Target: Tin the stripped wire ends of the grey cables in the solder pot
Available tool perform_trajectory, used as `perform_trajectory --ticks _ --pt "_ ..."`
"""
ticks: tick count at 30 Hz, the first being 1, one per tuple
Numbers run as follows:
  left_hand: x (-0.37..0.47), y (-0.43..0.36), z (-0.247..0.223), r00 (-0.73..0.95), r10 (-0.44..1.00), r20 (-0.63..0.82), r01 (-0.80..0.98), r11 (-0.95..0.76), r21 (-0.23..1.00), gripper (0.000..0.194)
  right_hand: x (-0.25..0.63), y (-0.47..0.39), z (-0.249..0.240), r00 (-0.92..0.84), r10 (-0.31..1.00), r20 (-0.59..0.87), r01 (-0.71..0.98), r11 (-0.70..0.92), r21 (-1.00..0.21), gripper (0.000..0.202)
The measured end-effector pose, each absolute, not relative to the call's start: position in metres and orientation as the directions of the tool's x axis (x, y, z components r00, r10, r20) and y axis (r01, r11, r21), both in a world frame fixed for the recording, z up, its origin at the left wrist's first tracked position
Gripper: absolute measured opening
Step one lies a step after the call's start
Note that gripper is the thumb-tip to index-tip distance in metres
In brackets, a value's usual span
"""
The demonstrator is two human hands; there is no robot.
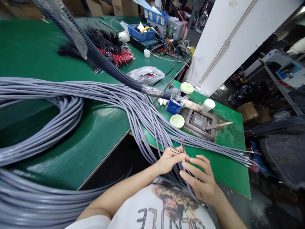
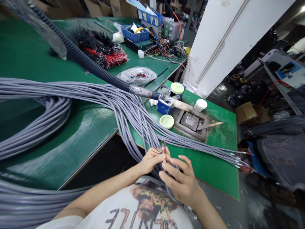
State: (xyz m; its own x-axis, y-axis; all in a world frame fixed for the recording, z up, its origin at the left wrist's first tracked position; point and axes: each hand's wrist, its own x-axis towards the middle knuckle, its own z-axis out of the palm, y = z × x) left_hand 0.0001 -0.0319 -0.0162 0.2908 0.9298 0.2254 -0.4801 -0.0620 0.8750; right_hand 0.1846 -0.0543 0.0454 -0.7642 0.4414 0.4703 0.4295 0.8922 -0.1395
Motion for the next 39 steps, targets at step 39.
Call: perform_trajectory --ticks 39 --pt "0.041 -0.016 -0.007 0.555 0.806 0.206 -0.726 0.348 0.593 0.044 0.193 -0.075 0.041 -0.675 0.465 0.572 0.426 0.879 -0.212 0.028"
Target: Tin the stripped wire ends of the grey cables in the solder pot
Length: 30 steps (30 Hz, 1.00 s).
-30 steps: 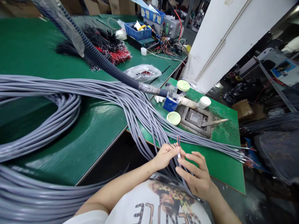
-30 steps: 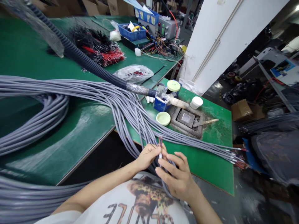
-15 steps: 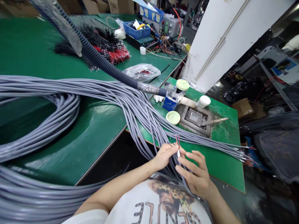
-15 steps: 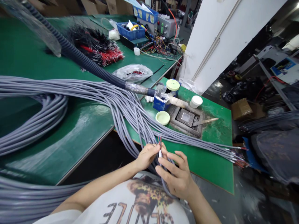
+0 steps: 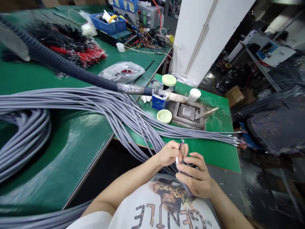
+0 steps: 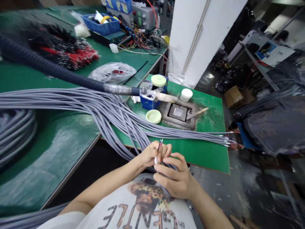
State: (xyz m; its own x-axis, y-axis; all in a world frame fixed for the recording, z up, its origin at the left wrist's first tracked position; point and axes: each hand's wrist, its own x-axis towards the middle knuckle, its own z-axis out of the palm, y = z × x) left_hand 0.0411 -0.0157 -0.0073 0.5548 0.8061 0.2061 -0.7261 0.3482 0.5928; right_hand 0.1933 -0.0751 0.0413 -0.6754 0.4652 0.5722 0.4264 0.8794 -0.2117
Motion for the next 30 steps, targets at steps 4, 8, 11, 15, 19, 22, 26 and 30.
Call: perform_trajectory --ticks 4,8,11,15,19,22,26,30 --pt "0.059 -0.011 0.002 0.685 0.725 0.069 -0.556 0.459 0.693 0.049 0.214 -0.088 0.047 -0.647 0.512 0.565 0.519 0.839 -0.166 0.026" --pt "0.055 0.007 0.002 0.555 0.816 0.159 -0.202 -0.054 0.978 0.038 0.289 -0.122 0.053 -0.455 0.765 0.456 0.854 0.520 -0.022 0.027" --pt "0.045 0.025 -0.004 0.505 0.780 0.370 0.203 -0.523 0.828 0.025 0.350 -0.158 0.049 -0.127 0.990 0.055 0.980 0.117 0.163 0.022" --pt "0.053 0.040 -0.015 0.573 0.735 0.363 0.588 -0.677 0.443 0.019 0.362 -0.174 0.040 0.028 0.972 -0.231 0.999 -0.031 -0.009 0.035" --pt "0.074 0.045 -0.020 0.569 0.756 0.323 0.706 -0.651 0.279 0.009 0.301 -0.141 0.028 -0.142 0.930 -0.340 0.841 -0.067 -0.537 0.036" --pt "0.076 0.042 -0.014 0.562 0.754 0.340 0.693 -0.653 0.303 0.008 0.257 -0.108 0.008 -0.321 0.853 -0.412 0.555 -0.183 -0.811 0.033" --pt "0.057 0.023 0.006 0.603 0.684 0.411 0.510 -0.726 0.461 0.010 0.244 -0.069 -0.007 -0.226 0.934 -0.276 -0.029 -0.290 -0.957 0.046" --pt "0.028 -0.002 0.017 0.665 0.632 0.397 0.316 -0.721 0.617 0.011 0.266 -0.048 0.016 0.333 0.941 -0.067 -0.297 0.038 -0.954 0.044"
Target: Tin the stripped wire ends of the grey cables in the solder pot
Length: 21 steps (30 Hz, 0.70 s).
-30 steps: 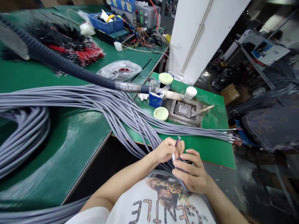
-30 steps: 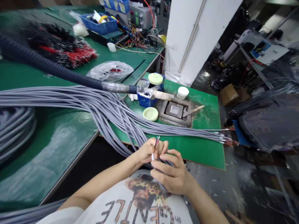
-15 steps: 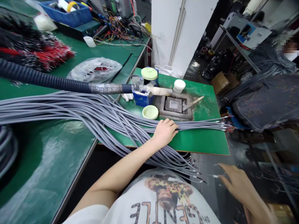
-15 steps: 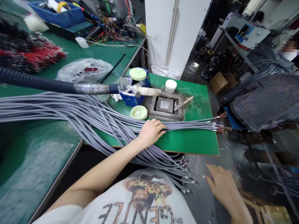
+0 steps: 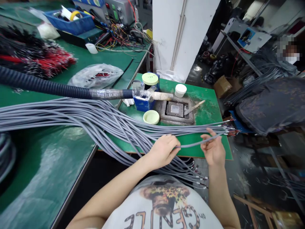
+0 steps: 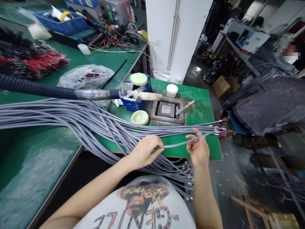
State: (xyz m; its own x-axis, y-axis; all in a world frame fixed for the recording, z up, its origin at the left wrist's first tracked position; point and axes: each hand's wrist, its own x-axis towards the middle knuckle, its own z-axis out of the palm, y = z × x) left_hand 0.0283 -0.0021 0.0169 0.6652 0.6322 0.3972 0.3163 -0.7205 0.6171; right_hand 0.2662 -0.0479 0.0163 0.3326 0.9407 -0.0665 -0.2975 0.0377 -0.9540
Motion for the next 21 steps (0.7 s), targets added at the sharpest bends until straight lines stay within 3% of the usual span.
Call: perform_trajectory --ticks 2,3,5,7,10,13,17,21 --pt "0.017 -0.012 0.015 0.692 0.641 0.332 0.265 -0.654 0.708 0.011 0.272 -0.049 0.031 0.490 0.866 0.098 -0.184 0.212 -0.960 0.035" --pt "0.013 -0.015 0.014 0.696 0.651 0.303 0.241 -0.609 0.755 0.012 0.271 -0.053 0.037 0.489 0.854 0.176 -0.088 0.249 -0.965 0.031" --pt "0.008 -0.019 0.011 0.661 0.703 0.262 0.174 -0.484 0.858 0.018 0.260 -0.062 0.043 0.300 0.927 0.223 0.143 0.187 -0.972 0.027" --pt "0.005 -0.019 0.009 0.571 0.789 0.228 0.043 -0.306 0.951 0.031 0.242 -0.070 0.044 -0.043 0.997 0.060 0.404 0.072 -0.912 0.026" --pt "0.003 -0.015 0.008 0.412 0.905 0.104 -0.188 -0.027 0.982 0.027 0.215 -0.075 0.043 -0.375 0.906 -0.194 0.654 0.111 -0.748 0.026" --pt "0.003 -0.012 0.006 0.332 0.943 -0.034 -0.313 0.144 0.939 0.025 0.202 -0.074 0.042 -0.459 0.846 -0.271 0.692 0.149 -0.707 0.026" --pt "0.010 -0.016 0.000 0.423 0.902 -0.086 -0.390 0.267 0.881 0.026 0.201 -0.070 0.035 -0.502 0.824 -0.261 0.621 0.134 -0.772 0.022" --pt "0.022 -0.021 -0.005 0.509 0.857 -0.078 -0.408 0.320 0.855 0.025 0.192 -0.065 0.027 -0.306 0.946 -0.108 0.573 0.092 -0.814 0.026"
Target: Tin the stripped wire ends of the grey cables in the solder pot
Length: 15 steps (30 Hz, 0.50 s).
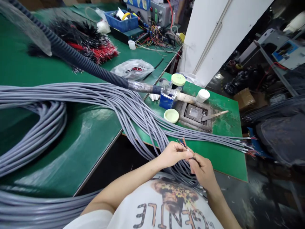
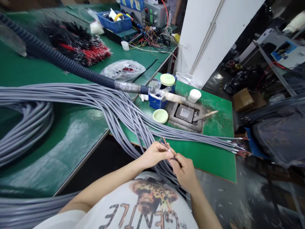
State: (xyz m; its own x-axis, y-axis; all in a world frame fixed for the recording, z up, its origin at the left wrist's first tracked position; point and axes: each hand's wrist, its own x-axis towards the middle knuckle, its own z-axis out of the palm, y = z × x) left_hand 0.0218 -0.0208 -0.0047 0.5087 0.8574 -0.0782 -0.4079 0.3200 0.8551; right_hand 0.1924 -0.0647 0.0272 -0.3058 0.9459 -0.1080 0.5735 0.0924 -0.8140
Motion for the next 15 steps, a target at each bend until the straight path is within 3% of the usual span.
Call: perform_trajectory --ticks 3,7,15 --pt "0.0241 -0.0196 -0.0056 0.472 0.877 -0.088 -0.478 0.339 0.810 0.024 0.1859 -0.0607 0.0239 -0.236 0.970 -0.058 0.511 0.073 -0.856 0.029" --pt "0.0207 -0.0151 -0.0028 0.299 0.948 -0.107 -0.581 0.270 0.768 0.026 0.1846 -0.0570 0.0219 -0.210 0.974 -0.086 0.430 0.013 -0.903 0.031" --pt "0.0253 -0.0153 -0.0022 0.159 0.974 -0.164 -0.576 0.226 0.785 0.023 0.1817 -0.0577 0.0168 -0.161 0.982 -0.100 0.386 -0.031 -0.922 0.033"
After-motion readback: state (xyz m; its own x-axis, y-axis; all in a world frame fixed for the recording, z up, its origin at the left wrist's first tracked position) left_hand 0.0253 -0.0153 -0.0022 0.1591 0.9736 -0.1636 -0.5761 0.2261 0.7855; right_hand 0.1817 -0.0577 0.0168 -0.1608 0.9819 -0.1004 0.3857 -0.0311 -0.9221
